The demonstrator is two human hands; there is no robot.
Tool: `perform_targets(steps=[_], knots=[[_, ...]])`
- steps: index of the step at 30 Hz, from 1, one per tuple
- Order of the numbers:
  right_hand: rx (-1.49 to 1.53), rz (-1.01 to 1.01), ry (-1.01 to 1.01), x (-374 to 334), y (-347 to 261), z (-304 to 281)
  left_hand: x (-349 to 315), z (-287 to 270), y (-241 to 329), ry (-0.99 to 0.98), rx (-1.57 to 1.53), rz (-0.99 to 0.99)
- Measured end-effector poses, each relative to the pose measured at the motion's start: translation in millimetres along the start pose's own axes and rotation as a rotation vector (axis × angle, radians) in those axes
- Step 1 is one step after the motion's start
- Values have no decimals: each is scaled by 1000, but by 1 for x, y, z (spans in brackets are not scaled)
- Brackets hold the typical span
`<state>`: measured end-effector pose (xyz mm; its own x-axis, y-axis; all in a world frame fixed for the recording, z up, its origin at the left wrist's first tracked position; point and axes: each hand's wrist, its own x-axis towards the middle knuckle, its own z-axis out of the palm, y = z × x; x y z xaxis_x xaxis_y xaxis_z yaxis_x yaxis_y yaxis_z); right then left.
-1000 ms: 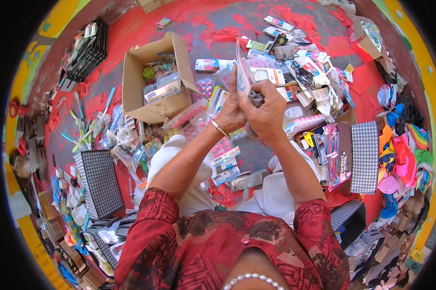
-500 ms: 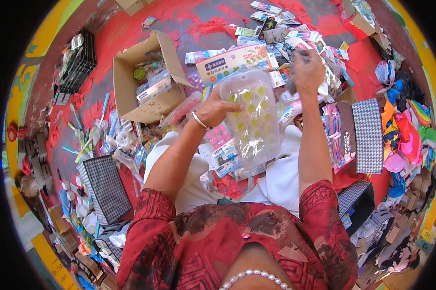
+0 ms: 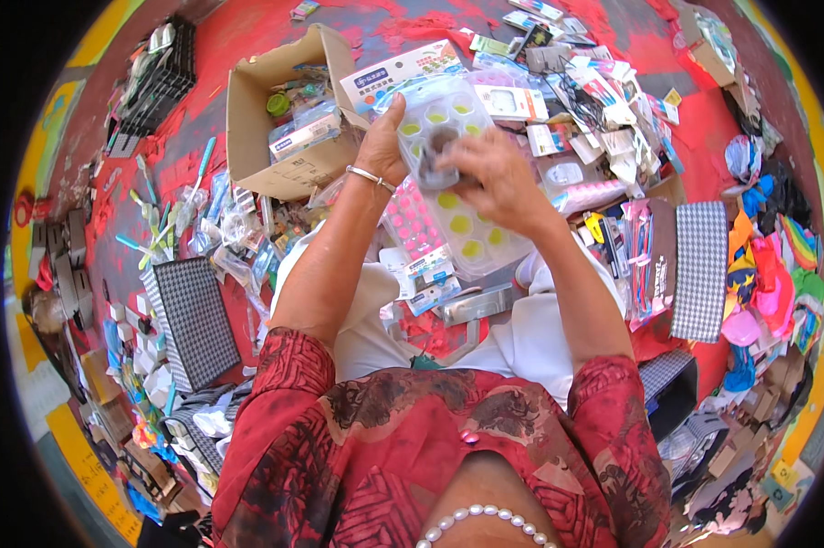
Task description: The person sits on the floor and repeatedly wipes small yellow balls inside plastic blister packs using a cloth. They pick up each pack, wipe the surface, and place it into a black tray. The person also briefly handles a small box of earbuds.
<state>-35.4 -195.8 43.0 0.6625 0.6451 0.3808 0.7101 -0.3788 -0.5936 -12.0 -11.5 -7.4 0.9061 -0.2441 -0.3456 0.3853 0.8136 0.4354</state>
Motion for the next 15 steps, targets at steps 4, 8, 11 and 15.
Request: perform_targets(steps=[4,8,11,15], knots=[[155,107,-218,-24,5,-19,-1,-1,16,225,39,276],[131,606,57,-30,29,-50,-3,-3,25,229,19,357],[181,711,533,-17,33,-54,-1,-7,21,233,50,367],[329,387,348,-2,-3,-10,6,-16,16,208,27,329]])
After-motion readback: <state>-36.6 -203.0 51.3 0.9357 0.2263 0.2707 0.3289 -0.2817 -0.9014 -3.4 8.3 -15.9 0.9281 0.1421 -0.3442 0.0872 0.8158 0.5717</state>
